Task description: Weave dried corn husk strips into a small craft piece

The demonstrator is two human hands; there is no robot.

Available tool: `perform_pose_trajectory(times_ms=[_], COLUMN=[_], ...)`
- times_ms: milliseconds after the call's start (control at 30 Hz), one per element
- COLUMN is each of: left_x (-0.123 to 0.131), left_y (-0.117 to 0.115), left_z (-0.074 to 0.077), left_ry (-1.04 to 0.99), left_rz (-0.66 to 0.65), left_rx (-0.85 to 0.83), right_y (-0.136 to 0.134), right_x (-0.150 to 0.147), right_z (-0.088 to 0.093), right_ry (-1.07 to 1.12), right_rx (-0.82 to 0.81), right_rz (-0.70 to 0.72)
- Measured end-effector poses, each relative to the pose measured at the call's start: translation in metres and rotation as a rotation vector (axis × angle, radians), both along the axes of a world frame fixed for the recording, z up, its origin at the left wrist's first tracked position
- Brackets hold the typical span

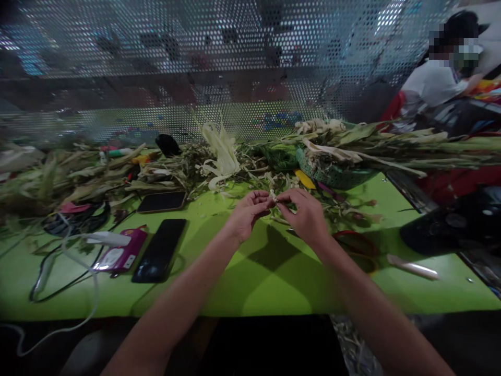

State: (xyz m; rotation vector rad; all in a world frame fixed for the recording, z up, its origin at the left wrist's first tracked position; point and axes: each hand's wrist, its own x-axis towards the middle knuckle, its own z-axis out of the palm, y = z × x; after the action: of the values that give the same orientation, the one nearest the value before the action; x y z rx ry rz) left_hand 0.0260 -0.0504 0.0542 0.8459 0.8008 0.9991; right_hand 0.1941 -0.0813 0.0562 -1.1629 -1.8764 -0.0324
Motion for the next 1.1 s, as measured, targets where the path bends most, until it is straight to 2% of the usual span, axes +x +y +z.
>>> perform_pose_trajectory(times_ms=[267, 400, 567, 733, 1000, 1100], left_x=[0.005, 0.008, 0.009, 0.006, 0.007, 0.008], left_y=[-0.006, -0.007, -0.008, -0.007, -0.005, -0.007], left_z=[0.001, -0.001, -0.001, 0.001, -0.007, -0.009], left_ry=[-0.037, -0.021, 0.122, 0.301, 0.294, 0.300], left_rz=[0.041, 0.052, 0.087, 0.138, 0.041, 0.066], left_rx=[0.104, 0.223, 0.368, 0.478, 0.534, 0.545], right_y=[-0.002, -0.002, -0.002, -0.004, -0.002, -0.003], right_x=[-0.004, -0.004, -0.006, -0.007, -0.005, -0.005], right_z=[-0.001, -0.002, -0.004, -0.001, -0.003, -0.002], right_ry=[-0.034, 0.002, 0.080, 0.160, 0.187, 0.191], right_rx=[0.056, 0.077, 0.064, -0.026, -0.066, -0.082], right_rz=[-0.055, -0.086, -0.100, -0.062, -0.028, -0.027])
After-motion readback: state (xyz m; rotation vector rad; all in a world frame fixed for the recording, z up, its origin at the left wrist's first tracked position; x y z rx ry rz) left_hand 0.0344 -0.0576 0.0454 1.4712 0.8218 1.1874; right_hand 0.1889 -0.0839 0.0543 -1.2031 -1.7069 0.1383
